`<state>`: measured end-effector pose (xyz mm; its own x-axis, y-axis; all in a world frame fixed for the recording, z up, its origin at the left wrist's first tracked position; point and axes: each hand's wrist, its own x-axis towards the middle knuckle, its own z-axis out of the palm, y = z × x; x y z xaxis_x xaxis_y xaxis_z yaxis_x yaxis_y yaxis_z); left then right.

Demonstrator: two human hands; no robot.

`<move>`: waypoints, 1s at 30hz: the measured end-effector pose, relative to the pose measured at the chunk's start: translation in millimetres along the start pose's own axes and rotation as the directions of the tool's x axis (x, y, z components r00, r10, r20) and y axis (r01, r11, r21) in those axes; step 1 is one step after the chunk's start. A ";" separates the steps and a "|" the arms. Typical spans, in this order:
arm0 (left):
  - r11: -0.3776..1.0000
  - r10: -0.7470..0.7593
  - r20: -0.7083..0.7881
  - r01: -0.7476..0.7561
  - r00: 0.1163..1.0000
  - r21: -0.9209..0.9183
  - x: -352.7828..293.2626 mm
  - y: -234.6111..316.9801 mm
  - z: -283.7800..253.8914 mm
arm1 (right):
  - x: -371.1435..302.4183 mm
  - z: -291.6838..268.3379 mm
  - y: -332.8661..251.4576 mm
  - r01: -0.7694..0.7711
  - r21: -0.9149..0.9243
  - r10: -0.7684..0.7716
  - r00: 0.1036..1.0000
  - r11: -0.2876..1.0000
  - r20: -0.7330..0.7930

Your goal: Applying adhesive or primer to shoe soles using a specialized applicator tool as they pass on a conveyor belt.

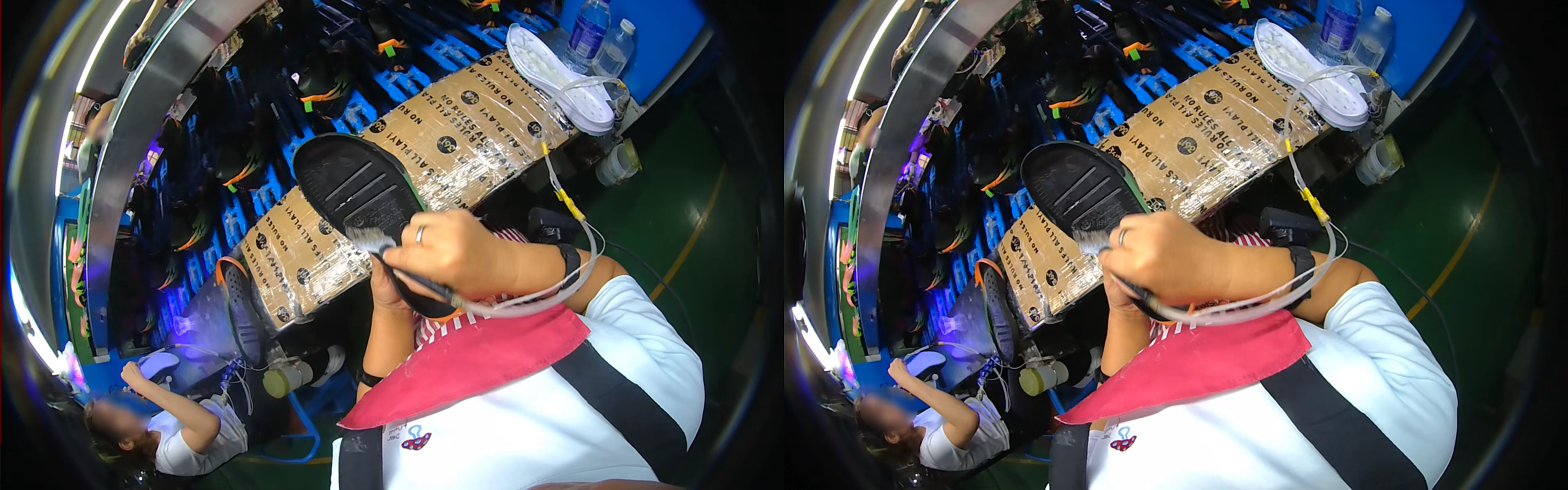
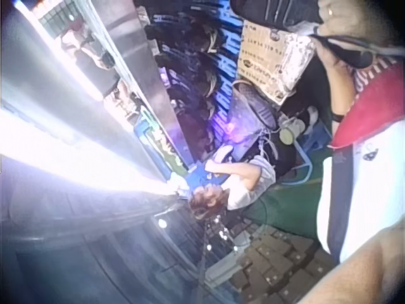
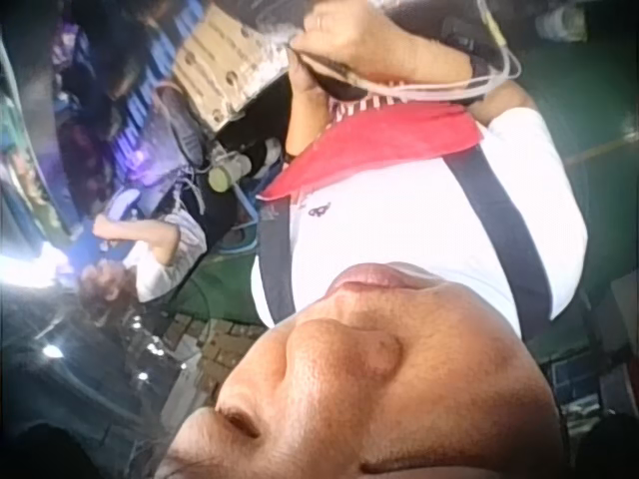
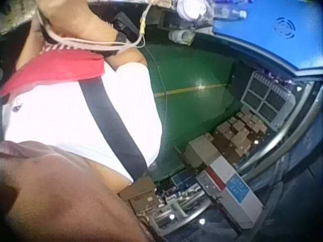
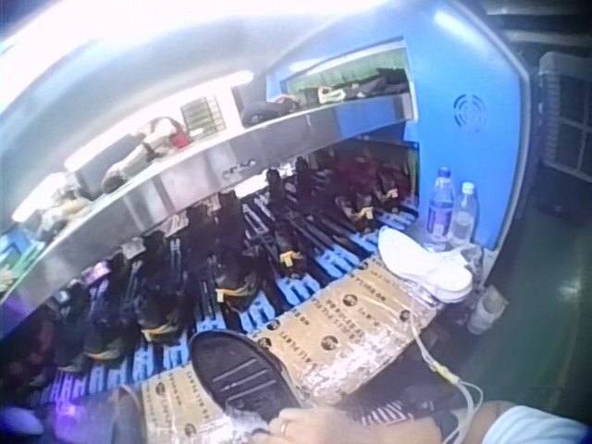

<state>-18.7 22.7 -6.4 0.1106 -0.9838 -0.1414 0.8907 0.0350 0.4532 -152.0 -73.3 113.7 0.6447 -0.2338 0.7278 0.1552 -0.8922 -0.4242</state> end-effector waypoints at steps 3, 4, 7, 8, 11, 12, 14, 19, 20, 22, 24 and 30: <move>0.999 0.026 -0.019 -0.025 0.999 0.035 0.1 5.3 -3.8 | 2.1 -7.9 0.2 0.016 0.082 -0.017 1.000 0.997 0.016; 1.000 0.027 -0.044 -0.027 0.999 0.000 0.3 7.5 4.3 | 2.0 -9.8 2.2 0.022 0.181 -0.018 0.999 0.983 -0.027; 0.993 0.118 0.019 -0.118 0.993 -0.002 3.1 5.6 6.7 | -2.3 -10.4 6.2 -0.137 0.007 0.137 0.982 0.991 -0.127; 0.990 0.140 -0.009 -0.140 0.990 0.027 2.8 3.9 13.7 | -4.9 -7.8 7.8 -0.174 -0.003 0.173 0.976 0.985 -0.130; 0.994 0.104 0.066 -0.106 0.992 0.031 2.3 2.9 -8.4 | -9.2 2.1 -1.7 -0.064 0.051 0.064 0.998 0.997 0.017; 0.994 0.107 0.052 -0.108 0.993 0.028 5.4 5.0 -9.5 | -8.0 -2.3 -3.9 -0.046 0.040 0.043 0.996 0.998 0.083; 0.998 -0.026 -0.253 0.012 0.967 -0.057 6.9 9.9 -10.3 | -8.4 -2.9 1.4 -0.048 0.283 0.040 0.999 0.958 0.033; 0.986 0.158 -0.022 -0.159 0.987 -0.050 8.2 8.1 1.3 | -12.9 -2.7 11.1 -0.199 -0.001 0.197 0.968 0.980 -0.157; 0.985 0.171 -0.120 -0.170 0.978 0.016 8.3 8.5 -1.7 | -13.8 -0.3 7.1 -0.200 -0.020 0.197 0.975 0.980 -0.106; 0.992 0.119 -0.114 -0.123 0.986 -0.027 8.7 15.4 -34.1 | -16.4 9.0 0.8 -0.129 0.121 0.138 0.988 0.984 -0.069; 0.976 0.187 -0.111 -0.173 0.976 0.132 3.6 7.7 -17.3 | -15.3 2.5 1.9 -0.144 0.195 0.139 0.990 0.970 0.037; 0.970 0.226 -0.067 -0.231 0.972 -0.073 10.8 17.2 -12.6 | -20.5 3.8 11.9 -0.192 0.110 0.208 0.965 0.975 -0.158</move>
<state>3.4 14.9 -11.3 0.3384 -0.9362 -0.0943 0.8711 0.2738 0.4076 -160.5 -77.7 91.7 0.5360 -0.4728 0.6994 0.1095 -0.7825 -0.6129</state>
